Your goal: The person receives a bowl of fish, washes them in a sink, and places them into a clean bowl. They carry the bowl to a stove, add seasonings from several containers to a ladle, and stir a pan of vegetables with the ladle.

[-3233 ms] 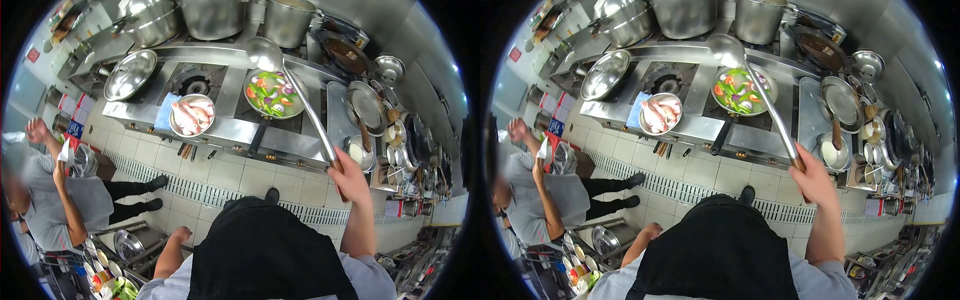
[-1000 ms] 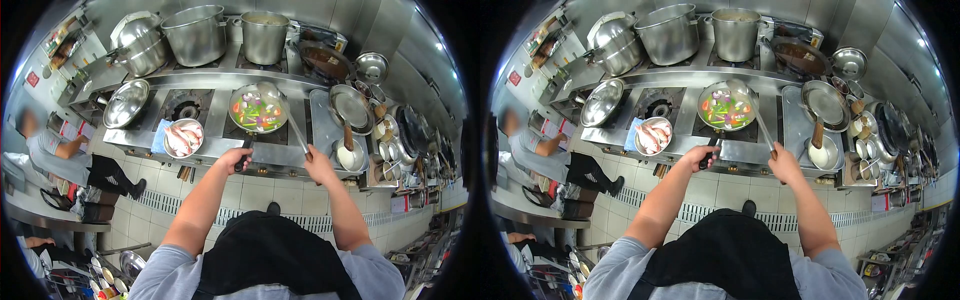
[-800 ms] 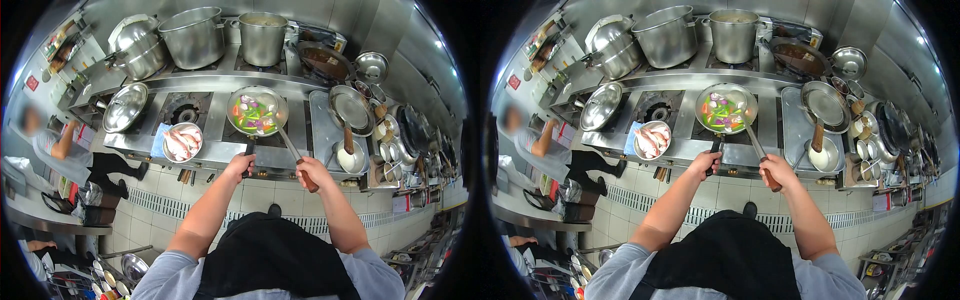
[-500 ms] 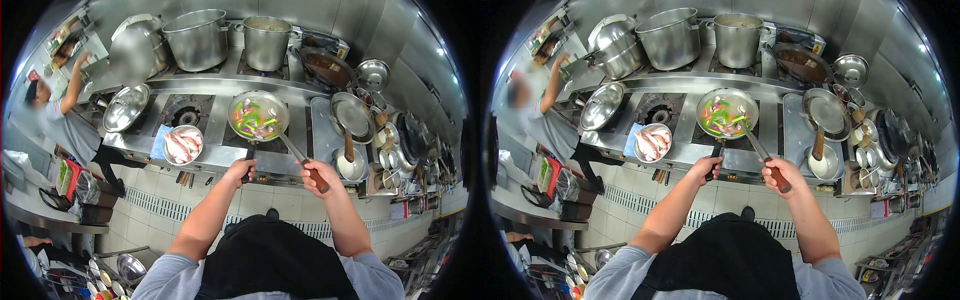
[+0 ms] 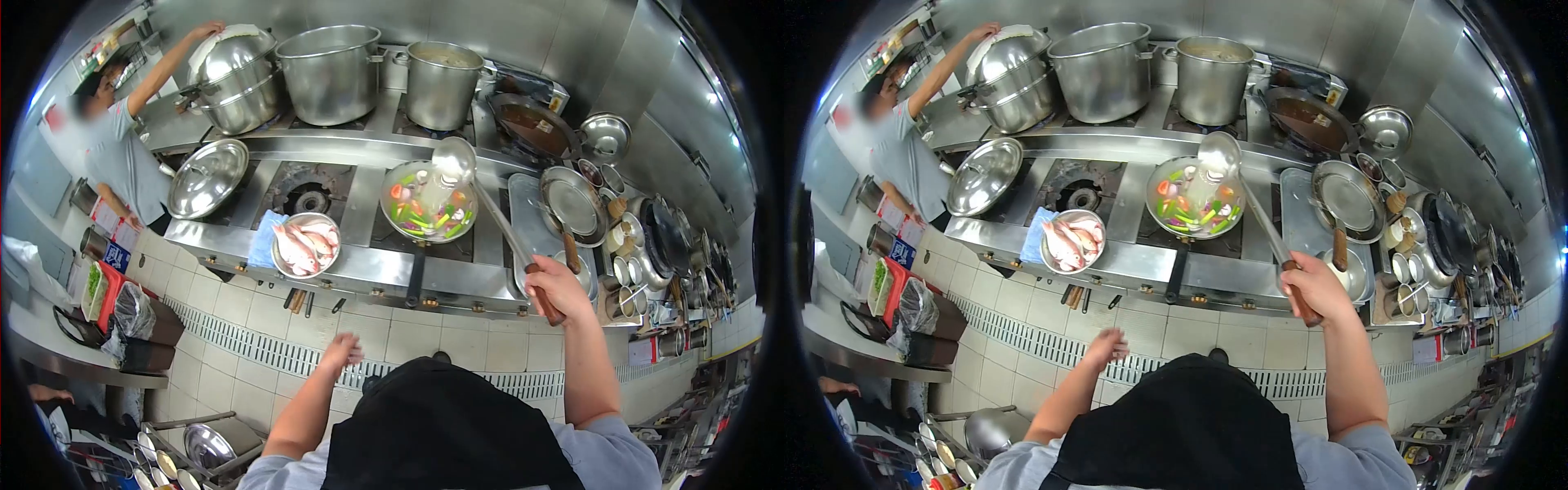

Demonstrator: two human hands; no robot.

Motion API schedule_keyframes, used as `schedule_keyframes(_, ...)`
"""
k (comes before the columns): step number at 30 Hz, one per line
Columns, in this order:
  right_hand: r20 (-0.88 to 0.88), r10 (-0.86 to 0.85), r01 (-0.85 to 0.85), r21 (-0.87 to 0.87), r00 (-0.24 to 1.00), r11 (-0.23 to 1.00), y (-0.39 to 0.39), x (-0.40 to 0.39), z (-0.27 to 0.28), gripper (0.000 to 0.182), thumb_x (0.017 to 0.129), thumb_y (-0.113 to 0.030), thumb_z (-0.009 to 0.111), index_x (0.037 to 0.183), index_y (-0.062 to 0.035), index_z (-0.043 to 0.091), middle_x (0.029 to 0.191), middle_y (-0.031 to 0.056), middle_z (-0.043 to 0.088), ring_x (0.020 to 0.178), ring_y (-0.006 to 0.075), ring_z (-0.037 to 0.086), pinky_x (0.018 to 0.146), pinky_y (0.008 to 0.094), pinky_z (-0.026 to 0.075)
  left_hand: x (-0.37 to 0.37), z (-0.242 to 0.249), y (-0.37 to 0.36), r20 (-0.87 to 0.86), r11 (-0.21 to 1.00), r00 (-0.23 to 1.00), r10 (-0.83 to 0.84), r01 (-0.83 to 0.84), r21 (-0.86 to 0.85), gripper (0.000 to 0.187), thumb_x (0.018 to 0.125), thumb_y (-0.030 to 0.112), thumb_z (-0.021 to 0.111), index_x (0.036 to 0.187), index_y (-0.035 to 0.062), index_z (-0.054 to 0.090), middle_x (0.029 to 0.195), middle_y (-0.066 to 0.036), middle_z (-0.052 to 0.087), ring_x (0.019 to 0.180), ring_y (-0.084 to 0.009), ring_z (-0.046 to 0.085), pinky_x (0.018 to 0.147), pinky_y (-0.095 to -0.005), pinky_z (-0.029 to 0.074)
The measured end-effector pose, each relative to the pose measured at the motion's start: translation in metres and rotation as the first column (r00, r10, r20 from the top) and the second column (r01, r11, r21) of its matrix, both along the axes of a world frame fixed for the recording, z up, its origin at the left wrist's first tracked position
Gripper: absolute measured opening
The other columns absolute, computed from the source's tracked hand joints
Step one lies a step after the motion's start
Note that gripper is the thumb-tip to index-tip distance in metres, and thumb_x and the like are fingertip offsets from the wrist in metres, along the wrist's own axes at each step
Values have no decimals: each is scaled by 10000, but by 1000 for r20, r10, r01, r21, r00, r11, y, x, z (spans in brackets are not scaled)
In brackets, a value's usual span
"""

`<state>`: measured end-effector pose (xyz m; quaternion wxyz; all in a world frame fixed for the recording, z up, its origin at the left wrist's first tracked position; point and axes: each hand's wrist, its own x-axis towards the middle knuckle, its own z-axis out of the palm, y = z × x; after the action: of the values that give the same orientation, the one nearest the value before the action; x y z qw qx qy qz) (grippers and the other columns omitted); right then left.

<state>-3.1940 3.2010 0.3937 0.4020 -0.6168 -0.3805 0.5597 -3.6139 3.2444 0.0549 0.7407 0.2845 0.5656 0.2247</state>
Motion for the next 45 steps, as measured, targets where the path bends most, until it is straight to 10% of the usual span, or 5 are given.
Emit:
schedule_keyframes(13,802,-335,-204,482,494,852,-19,-43,-110,464,844,-66,557,1291,4,460,676,45,543,406,140,483,377,257,388,-214,-122,-191,-563,311,97,-821,902,-298,368,791,320,672,1050,60,698,1078,-180,669,1027,-297,642,886,-427,512)
schedule_keyframes(17,-326,-289,326,65,900,943,-38,-70,-89,389,857,-63,543,1232,-5,456,679,56,531,395,166,477,381,276,389,-206,-146,-133,-743,-2,-90,-664,993,-119,322,786,300,666,1005,70,718,1021,-156,690,955,-269,675,851,-429,526)
schedule_keyframes(23,-261,-272,307,105,926,946,-45,-64,-82,374,865,-62,543,1227,-11,463,669,27,512,388,146,454,368,286,385,-180,-107,-57,-597,915,732,-327,404,-7,443,827,240,657,1157,-44,575,882,-177,703,671,-245,710,672,-352,552)
schedule_keyframes(32,418,-271,219,169,867,961,-42,-65,-84,483,834,-108,569,1307,-41,497,723,92,585,512,213,579,472,352,469,-211,-120,-84,-819,126,-13,-573,986,-104,261,863,278,567,923,48,676,780,-83,714,688,-237,692,693,-395,552)
schedule_keyframes(45,966,-76,148,40,246,988,25,-1,-194,652,904,-144,501,1503,-181,246,965,186,630,815,334,655,711,445,530,-165,-50,-165,-699,627,229,-677,678,-385,372,832,353,564,1078,101,685,1060,-183,671,1059,-309,623,936,-411,480)
